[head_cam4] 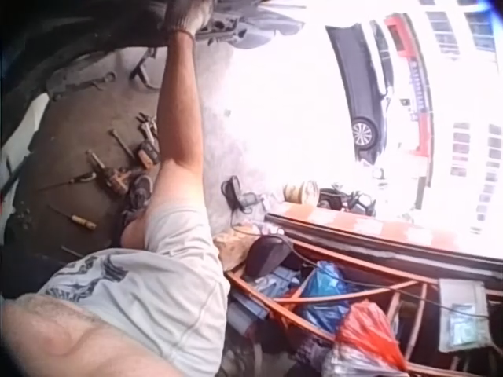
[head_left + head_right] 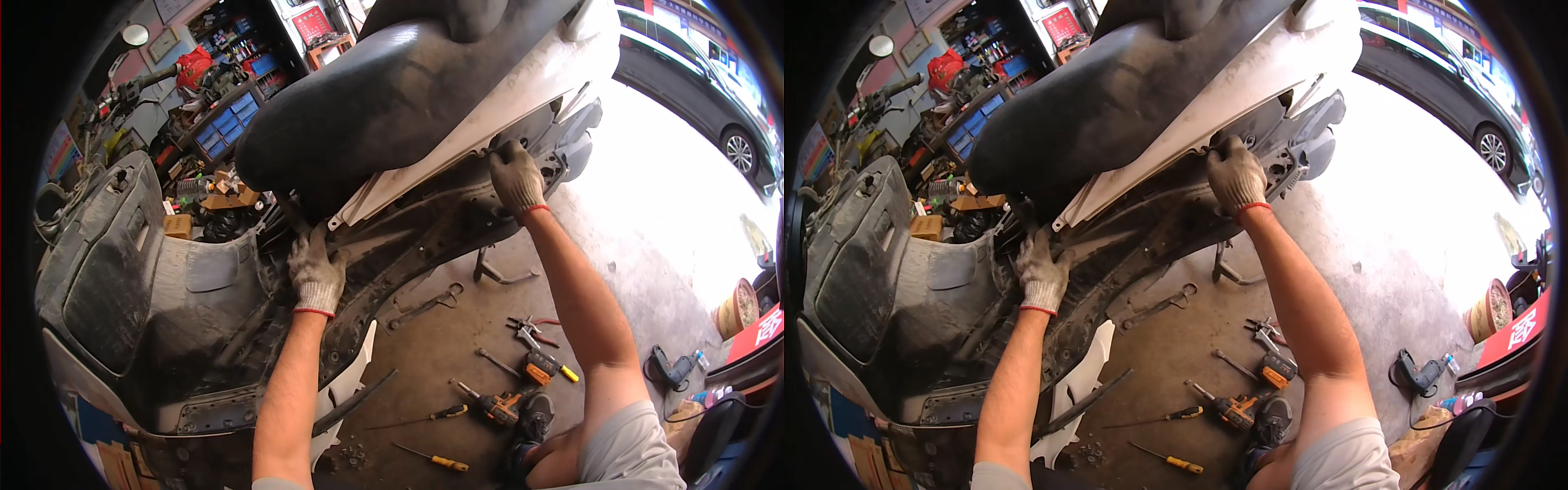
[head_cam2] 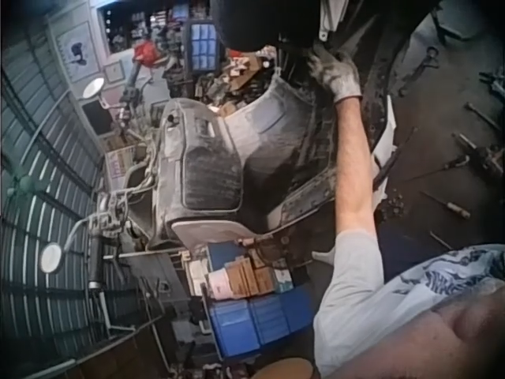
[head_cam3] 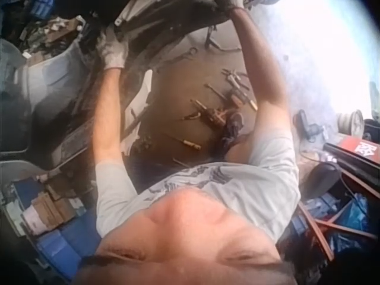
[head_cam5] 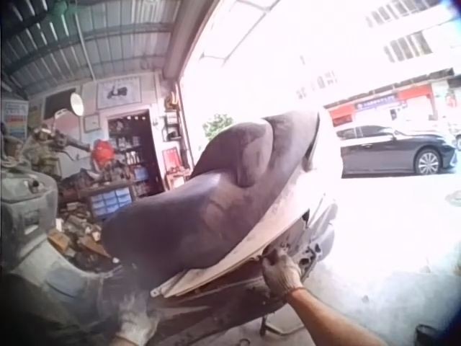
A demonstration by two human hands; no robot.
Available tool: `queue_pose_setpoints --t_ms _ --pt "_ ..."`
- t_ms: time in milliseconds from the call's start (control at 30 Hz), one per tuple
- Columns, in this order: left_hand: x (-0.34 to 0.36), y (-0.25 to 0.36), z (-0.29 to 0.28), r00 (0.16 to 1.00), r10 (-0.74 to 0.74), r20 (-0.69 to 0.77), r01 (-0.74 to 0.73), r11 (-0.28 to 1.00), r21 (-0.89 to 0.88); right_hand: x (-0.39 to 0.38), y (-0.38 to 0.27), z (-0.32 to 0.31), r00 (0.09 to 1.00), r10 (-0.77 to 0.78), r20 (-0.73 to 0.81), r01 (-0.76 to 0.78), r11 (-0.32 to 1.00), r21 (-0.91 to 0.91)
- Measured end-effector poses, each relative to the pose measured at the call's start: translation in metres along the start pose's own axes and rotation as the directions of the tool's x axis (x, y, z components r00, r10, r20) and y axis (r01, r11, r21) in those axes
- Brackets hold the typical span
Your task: Dismantle and inspect the side panels and internal components of a motorcycle.
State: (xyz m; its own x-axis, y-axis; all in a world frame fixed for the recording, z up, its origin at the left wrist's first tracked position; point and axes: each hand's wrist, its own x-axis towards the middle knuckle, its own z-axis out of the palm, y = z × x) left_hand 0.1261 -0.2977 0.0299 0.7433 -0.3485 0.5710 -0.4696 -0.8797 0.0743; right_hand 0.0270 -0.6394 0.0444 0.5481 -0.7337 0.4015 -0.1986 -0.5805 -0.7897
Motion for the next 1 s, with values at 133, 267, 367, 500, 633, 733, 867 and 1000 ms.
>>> queue_pose_setpoints --t_ms 133,267,367,500,633,733,867,1000 --pt "0.012 -0.003 0.003 0.999 0.019 0.033 -0.017 0.999 -0.044 0.001 -0.002 0.000 1.000 0.003 0.015 -0.003 1.000 -0.012" --pt "0.016 -0.003 0.007 1.000 -0.016 0.016 0.016 1.000 0.011 0.001 -0.006 0.002 1.000 -0.001 0.008 0.002 1.000 -0.020" --pt "0.015 -0.004 0.010 1.000 -0.027 0.015 0.027 1.000 -0.013 -0.001 -0.009 0.005 1.000 -0.006 -0.022 0.005 0.999 -0.039" --pt "0.014 -0.006 0.014 0.999 -0.036 -0.008 0.036 0.999 -0.039 -0.002 -0.011 0.007 0.996 -0.061 -0.065 0.051 0.989 -0.142" --pt "0.014 -0.009 0.017 0.999 -0.024 0.021 0.025 0.998 -0.051 -0.004 -0.011 0.012 0.988 -0.113 -0.105 0.096 0.983 -0.154" --pt "0.014 -0.011 0.020 1.000 -0.013 -0.008 0.012 1.000 -0.015 -0.003 -0.013 0.017 0.990 -0.065 -0.124 0.048 0.990 -0.135" --pt "0.014 -0.013 0.023 1.000 0.008 -0.007 -0.008 1.000 -0.029 -0.002 -0.016 0.018 0.994 -0.011 -0.109 -0.001 0.994 -0.111" --pt "0.014 -0.015 0.026 1.000 0.006 -0.013 -0.006 1.000 -0.016 0.001 -0.018 0.011 0.998 -0.023 -0.053 0.013 0.983 -0.186"
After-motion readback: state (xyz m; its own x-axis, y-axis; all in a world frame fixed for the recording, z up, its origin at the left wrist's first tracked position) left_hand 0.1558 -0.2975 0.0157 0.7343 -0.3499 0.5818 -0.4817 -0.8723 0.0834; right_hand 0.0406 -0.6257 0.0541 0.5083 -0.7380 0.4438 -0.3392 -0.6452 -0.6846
